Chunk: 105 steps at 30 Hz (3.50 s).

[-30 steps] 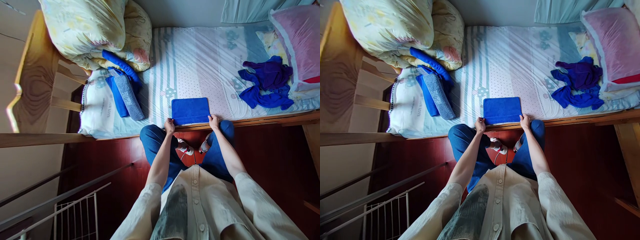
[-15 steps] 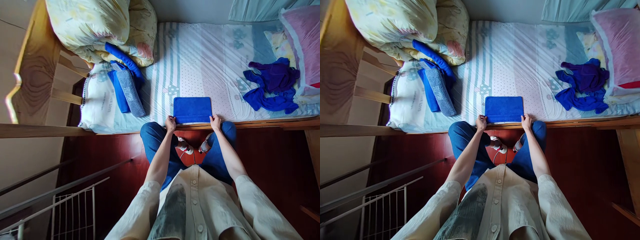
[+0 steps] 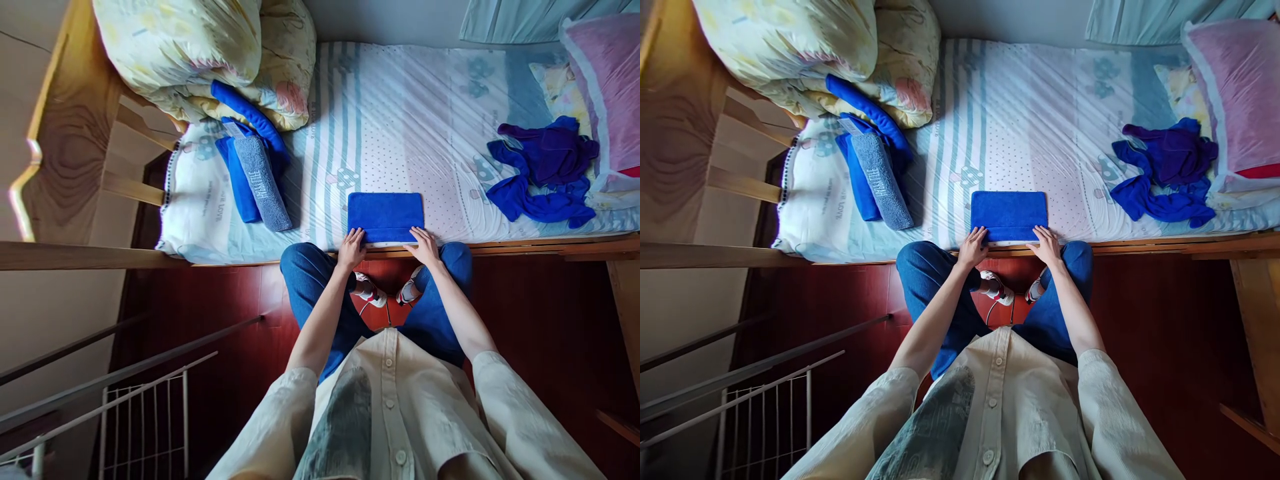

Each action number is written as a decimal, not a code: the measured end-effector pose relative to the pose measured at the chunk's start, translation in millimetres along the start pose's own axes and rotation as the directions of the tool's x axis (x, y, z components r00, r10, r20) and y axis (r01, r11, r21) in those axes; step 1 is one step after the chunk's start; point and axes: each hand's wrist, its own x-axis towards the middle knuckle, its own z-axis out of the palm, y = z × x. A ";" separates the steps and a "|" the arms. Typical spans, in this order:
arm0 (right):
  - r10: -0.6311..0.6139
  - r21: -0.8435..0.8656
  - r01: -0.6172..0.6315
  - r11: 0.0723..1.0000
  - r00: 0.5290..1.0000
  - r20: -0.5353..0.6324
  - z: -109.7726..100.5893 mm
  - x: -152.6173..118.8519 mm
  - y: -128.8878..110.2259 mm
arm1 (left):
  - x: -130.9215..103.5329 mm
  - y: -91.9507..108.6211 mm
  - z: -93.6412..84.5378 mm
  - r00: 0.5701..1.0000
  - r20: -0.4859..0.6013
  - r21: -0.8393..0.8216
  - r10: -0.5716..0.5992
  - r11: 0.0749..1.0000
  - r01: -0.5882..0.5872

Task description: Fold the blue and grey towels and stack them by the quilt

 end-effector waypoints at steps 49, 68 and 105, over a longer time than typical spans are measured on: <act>0.340 0.225 -0.323 0.919 0.940 -0.039 -1.6 40.7 44.7 | 34.3 -27.7 -23.8 0.844 -0.081 -0.366 -0.530 0.803 0.470; 0.335 0.207 -0.313 0.927 0.939 -0.078 1.3 41.6 43.3 | 36.2 -21.8 -29.7 0.834 -0.112 -0.368 -0.540 0.802 0.470; 0.060 -0.180 -0.038 0.983 0.991 0.117 -6.5 48.4 15.1 | 33.3 -14.5 -15.2 0.996 0.085 0.239 -0.011 0.971 -0.010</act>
